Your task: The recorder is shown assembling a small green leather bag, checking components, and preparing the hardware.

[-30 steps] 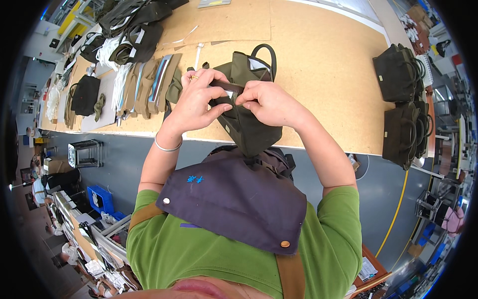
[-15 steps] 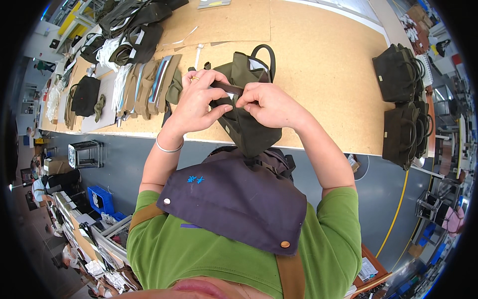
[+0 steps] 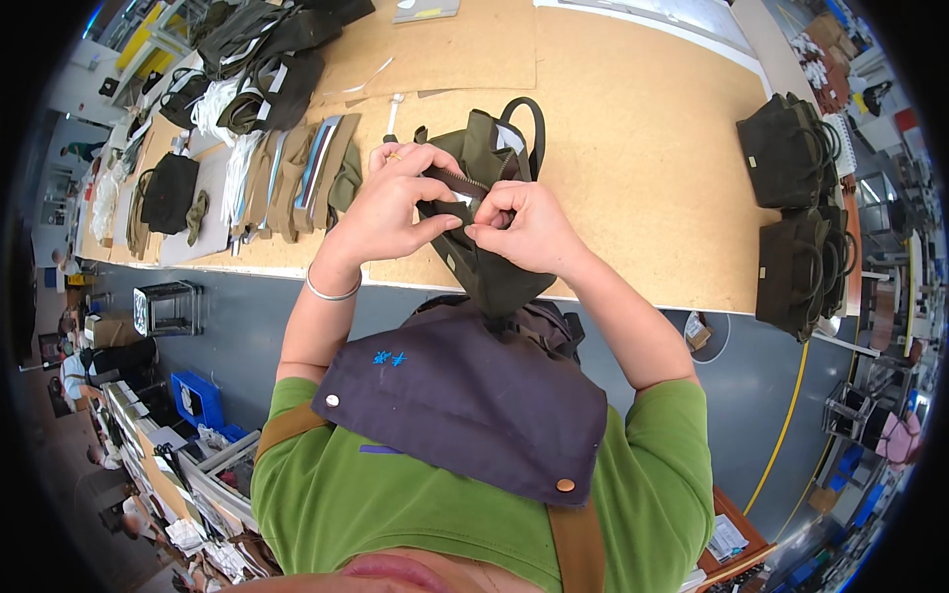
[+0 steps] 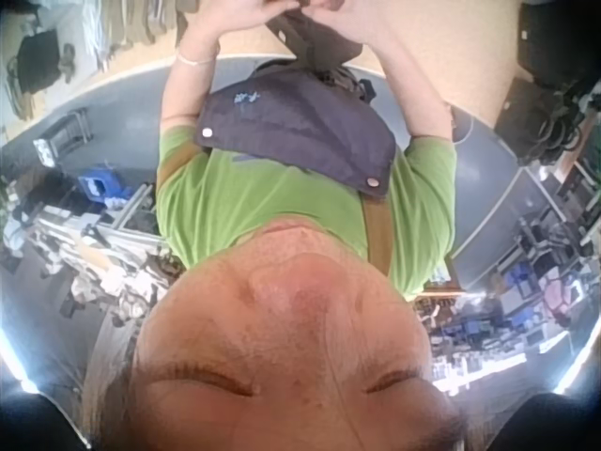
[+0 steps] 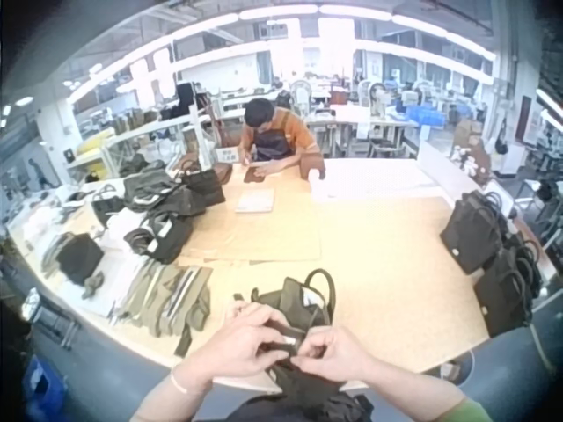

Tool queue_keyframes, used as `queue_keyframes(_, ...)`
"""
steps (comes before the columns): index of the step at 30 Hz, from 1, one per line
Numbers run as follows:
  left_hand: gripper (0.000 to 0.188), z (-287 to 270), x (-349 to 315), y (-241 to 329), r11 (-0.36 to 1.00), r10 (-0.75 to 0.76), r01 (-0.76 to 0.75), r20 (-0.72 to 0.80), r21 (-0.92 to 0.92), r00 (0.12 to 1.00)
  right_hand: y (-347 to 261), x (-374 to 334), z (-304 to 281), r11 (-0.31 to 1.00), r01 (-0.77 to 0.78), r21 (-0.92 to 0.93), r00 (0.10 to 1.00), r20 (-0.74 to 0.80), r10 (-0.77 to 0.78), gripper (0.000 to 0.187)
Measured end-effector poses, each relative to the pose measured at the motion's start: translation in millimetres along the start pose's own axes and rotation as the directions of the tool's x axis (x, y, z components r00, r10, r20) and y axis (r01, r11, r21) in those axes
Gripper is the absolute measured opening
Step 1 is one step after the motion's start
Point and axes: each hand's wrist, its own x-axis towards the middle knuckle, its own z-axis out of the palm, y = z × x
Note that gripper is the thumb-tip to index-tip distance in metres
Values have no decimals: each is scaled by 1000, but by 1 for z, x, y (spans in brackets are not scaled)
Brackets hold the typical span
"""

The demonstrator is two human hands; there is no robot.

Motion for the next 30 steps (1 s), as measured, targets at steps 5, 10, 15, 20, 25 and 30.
queue_keyframes(5, 15, 1, -2, -4, 999, -46, 45, 35, 27, 998, -14, -6, -8, 838, 204, -506, 974, 15, -228, 14)
queue_keyframes(10, 16, 3, 2, -7, 999, -28, 27, 12, 27, 1000, -23, 8, -26, 803, 194, -563, 963, -46, -265, 25)
queue_keyframes(15, 17, 5, 3, -8, 999, 35, -33, -88, 30, 995, -22, 27, -47, 954, -43, -297, 973, 203, 107, 18)
queue_keyframes(20, 17, -1, 4, -7, 997, -26, 30, -61, 66, 998, -5, 34, -54, 995, -83, 60, 972, 227, 68, 10)
queue_keyframes(25, 11, 1, 7, -14, 997, 53, -50, -63, 58, 997, -19, 34, -48, 997, -64, 48, 984, 171, 55, 6)
queue_keyframes(30, 8, -2, 11, -18, 997, -33, 35, 26, -75, 999, -22, 37, -46, 997, -53, -49, 987, 151, 60, 8)
